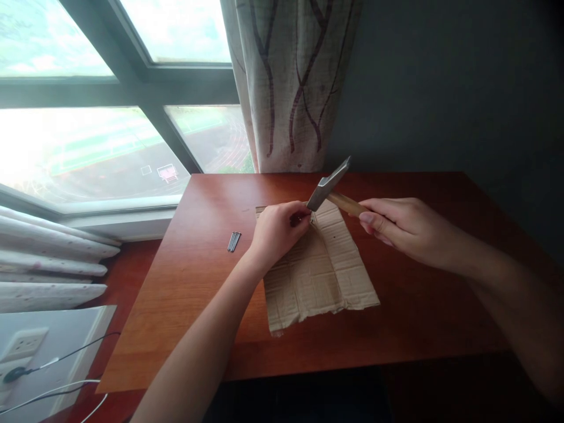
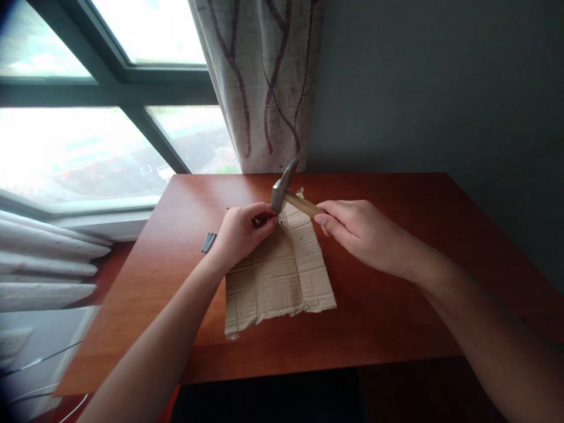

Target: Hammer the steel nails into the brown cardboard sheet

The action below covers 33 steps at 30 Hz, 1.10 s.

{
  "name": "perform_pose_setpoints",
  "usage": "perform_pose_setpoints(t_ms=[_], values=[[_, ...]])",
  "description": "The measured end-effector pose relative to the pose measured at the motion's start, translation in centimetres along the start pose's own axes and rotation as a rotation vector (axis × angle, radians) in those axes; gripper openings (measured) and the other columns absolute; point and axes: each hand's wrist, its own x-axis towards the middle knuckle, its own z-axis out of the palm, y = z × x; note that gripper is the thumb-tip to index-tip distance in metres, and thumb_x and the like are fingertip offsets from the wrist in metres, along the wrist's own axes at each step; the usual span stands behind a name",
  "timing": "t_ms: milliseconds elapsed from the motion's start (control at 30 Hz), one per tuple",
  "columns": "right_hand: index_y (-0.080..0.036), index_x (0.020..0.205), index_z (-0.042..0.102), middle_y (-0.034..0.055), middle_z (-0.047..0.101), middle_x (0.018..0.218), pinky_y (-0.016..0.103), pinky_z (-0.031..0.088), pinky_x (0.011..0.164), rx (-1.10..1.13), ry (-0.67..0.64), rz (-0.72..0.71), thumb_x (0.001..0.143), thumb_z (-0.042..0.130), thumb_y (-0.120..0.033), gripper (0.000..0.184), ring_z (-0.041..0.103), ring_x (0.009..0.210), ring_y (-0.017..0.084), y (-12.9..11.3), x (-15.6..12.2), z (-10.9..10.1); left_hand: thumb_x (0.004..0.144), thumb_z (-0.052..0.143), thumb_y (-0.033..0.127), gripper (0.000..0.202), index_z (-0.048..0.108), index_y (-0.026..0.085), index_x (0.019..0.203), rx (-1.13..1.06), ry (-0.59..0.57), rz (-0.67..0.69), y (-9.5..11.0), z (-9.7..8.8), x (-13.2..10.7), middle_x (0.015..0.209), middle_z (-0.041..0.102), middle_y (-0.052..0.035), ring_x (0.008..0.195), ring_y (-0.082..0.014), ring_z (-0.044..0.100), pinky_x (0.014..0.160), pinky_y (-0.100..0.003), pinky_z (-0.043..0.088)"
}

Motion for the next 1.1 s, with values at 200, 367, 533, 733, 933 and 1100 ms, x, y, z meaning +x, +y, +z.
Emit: perform_pose_setpoints(t_ms=[200, 367, 533, 733, 933, 1100], values=[[-0.022, 0.078, 0.053, -0.0007, 0.057, 0.070, 0.029, 0.037, 0.060, -0.008, -0.021, 0.004, 0.103, 0.043, -0.044, 0.035, 0.051, 0.061, 0.013, 0.06, -0.04, 0.12, 0.084, 0.062, 0.018, 0.013, 0.074, 0.020, 0.088, 0.015, -0.009, 0.011, 0.03, 0.01, 0.13, 0.080, 0.075, -0.0013, 0.069, -0.0148, 0.066, 0.064, -0.024, 0.046], [-0.022, 0.075, 0.050, -0.0010, 0.056, 0.067, 0.029, 0.037, 0.060, 0.007, 0.014, 0.016, 0.103, 0.043, -0.043, 0.035, 0.051, 0.059, 0.013, -0.09, -0.17, 0.10, 0.084, 0.062, 0.019, 0.013, 0.074, 0.020, 0.088, 0.015, -0.008, 0.007, 0.19, -0.04, 0.09, 0.081, 0.076, -0.0016, 0.069, -0.0149, 0.066, 0.065, -0.024, 0.046], [-0.022, 0.076, 0.051, -0.0016, 0.056, 0.068, 0.029, 0.037, 0.060, 0.003, -0.018, 0.016, 0.103, 0.043, -0.043, 0.035, 0.051, 0.060, 0.013, 0.21, -0.20, 0.44, 0.083, 0.061, 0.016, 0.014, 0.073, 0.020, 0.088, 0.019, -0.024, 0.013, 0.30, -0.07, -0.01, 0.080, 0.075, -0.0011, 0.068, -0.0147, 0.065, 0.063, -0.024, 0.046], [-0.022, 0.073, 0.049, -0.0019, 0.055, 0.066, 0.029, 0.036, 0.060, 0.016, 0.010, 0.026, 0.102, 0.044, -0.041, 0.035, 0.050, 0.059, 0.013, 0.23, -0.23, 0.52, 0.082, 0.063, 0.014, 0.011, 0.071, 0.019, 0.085, 0.015, -0.016, 0.026, 0.09, 0.09, -0.02, 0.079, 0.072, -0.0009, 0.067, -0.0140, 0.063, 0.064, -0.025, 0.045], [-0.022, 0.072, 0.047, -0.0017, 0.055, 0.066, 0.029, 0.036, 0.060, 0.006, 0.019, 0.025, 0.102, 0.044, -0.040, 0.035, 0.049, 0.059, 0.013, 0.34, -0.25, 0.50, 0.083, 0.064, 0.014, 0.009, 0.071, 0.019, 0.085, 0.063, -0.024, 0.051, -0.02, 0.13, 0.10, 0.087, 0.069, -0.0028, 0.070, -0.0144, 0.062, 0.063, -0.026, 0.045], [-0.022, 0.073, 0.049, -0.0021, 0.054, 0.066, 0.029, 0.036, 0.060, 0.014, 0.012, 0.034, 0.102, 0.044, -0.042, 0.035, 0.049, 0.059, 0.013, 0.18, -0.24, 0.53, 0.087, 0.063, 0.016, 0.009, 0.071, 0.019, 0.088, 0.156, -0.067, 0.080, 0.04, -0.24, 0.12, 0.093, 0.069, -0.0040, 0.076, -0.0167, 0.064, 0.068, -0.029, 0.048]])
